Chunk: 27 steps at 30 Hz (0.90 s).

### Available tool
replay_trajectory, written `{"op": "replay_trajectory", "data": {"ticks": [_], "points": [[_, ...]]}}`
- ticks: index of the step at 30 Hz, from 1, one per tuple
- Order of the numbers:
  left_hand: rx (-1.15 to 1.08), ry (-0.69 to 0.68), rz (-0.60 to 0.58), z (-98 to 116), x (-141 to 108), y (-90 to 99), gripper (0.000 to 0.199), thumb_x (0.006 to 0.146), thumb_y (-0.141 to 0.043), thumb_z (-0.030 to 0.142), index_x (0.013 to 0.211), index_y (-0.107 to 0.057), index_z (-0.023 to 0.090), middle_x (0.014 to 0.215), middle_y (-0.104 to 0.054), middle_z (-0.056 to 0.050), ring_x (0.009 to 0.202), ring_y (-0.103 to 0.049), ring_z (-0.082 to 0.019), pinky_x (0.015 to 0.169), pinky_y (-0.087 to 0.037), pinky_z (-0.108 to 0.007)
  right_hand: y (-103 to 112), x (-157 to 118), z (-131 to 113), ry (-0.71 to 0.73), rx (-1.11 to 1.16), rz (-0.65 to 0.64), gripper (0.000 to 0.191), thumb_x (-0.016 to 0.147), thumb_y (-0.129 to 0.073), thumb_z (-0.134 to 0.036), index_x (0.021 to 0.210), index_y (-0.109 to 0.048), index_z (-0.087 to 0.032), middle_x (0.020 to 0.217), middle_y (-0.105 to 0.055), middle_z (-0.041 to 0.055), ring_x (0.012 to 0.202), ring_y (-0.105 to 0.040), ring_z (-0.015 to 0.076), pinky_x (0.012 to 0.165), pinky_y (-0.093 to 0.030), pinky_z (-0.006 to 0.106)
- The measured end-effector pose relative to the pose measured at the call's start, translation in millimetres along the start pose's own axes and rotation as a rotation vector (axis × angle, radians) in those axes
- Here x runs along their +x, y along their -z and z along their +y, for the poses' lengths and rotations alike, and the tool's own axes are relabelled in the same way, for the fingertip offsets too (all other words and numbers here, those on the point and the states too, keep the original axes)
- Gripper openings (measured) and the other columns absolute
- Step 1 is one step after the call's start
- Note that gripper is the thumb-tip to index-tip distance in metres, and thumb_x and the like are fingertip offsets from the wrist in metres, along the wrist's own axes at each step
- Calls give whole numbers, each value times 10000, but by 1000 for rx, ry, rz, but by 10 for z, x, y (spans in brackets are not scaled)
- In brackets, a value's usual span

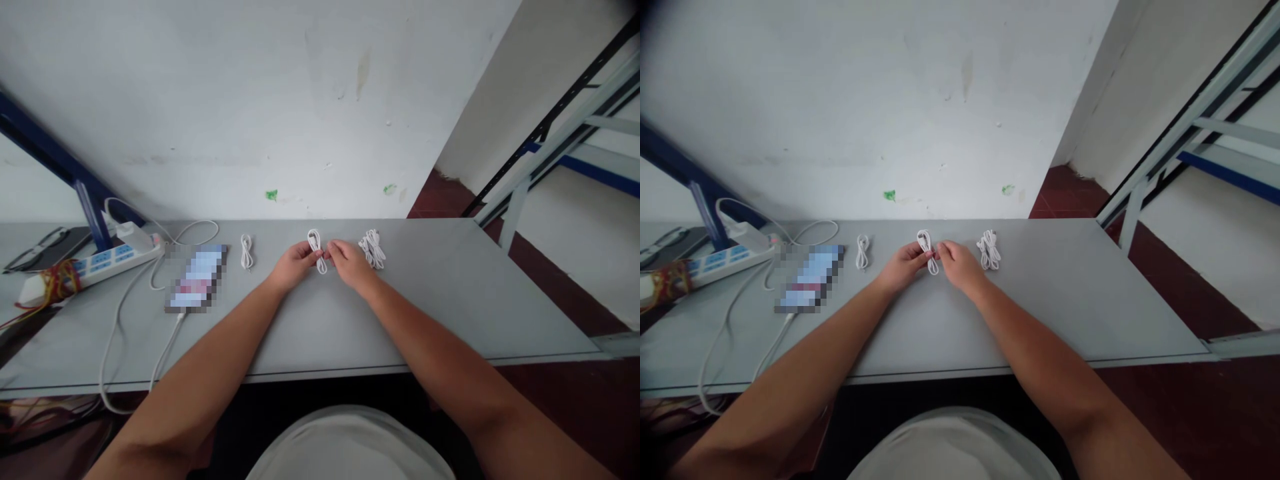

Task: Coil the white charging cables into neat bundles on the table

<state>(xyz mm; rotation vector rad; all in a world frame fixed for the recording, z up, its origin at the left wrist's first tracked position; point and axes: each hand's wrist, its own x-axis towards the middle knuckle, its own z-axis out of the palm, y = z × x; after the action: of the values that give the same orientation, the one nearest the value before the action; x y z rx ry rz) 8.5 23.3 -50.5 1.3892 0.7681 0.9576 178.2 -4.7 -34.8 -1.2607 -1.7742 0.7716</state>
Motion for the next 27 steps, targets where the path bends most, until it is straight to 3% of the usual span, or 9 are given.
{"op": "replay_trajectory", "data": {"ticks": [4,8,15,23,27], "points": [[-17,4,10,-16,0,2,322,763,-721,419,897,-668,131,827,-670,-38,776,-596,-143,776,-454,-279,-21,-47,-60,57,-34,20,264,940,-408,-383,753,-477,-210,659,-508,-21,620,-463,138,595,-316,266],[-160,37,2,-9,-12,-29,328,753,-738,410,895,-679,120,800,-670,-40,751,-594,-134,754,-458,-277,27,-58,-103,118,21,27,132,913,-464,-342,924,-507,-217,678,-506,-39,595,-453,129,582,-333,254],[-311,114,40,17,-32,-44,286,733,-770,365,846,-694,114,759,-661,-28,665,-564,-93,670,-443,-234,68,-6,-82,166,82,40,172,915,-462,-314,869,-571,-189,802,-601,15,733,-531,142,680,-399,266],[-343,111,-11,-4,-27,-50,299,755,-754,366,908,-710,113,806,-691,-64,714,-601,-119,701,-457,-250,58,-31,-76,113,55,8,136,874,-548,-333,913,-587,-209,660,-497,-33,579,-433,124,562,-346,258],[-331,109,-28,-15,-32,-43,296,763,-746,367,922,-708,120,829,-692,-63,714,-598,-115,701,-461,-248,110,-21,-89,184,-9,15,121,875,-559,-321,859,-587,-204,719,-536,-11,630,-459,130,611,-360,265]]}}
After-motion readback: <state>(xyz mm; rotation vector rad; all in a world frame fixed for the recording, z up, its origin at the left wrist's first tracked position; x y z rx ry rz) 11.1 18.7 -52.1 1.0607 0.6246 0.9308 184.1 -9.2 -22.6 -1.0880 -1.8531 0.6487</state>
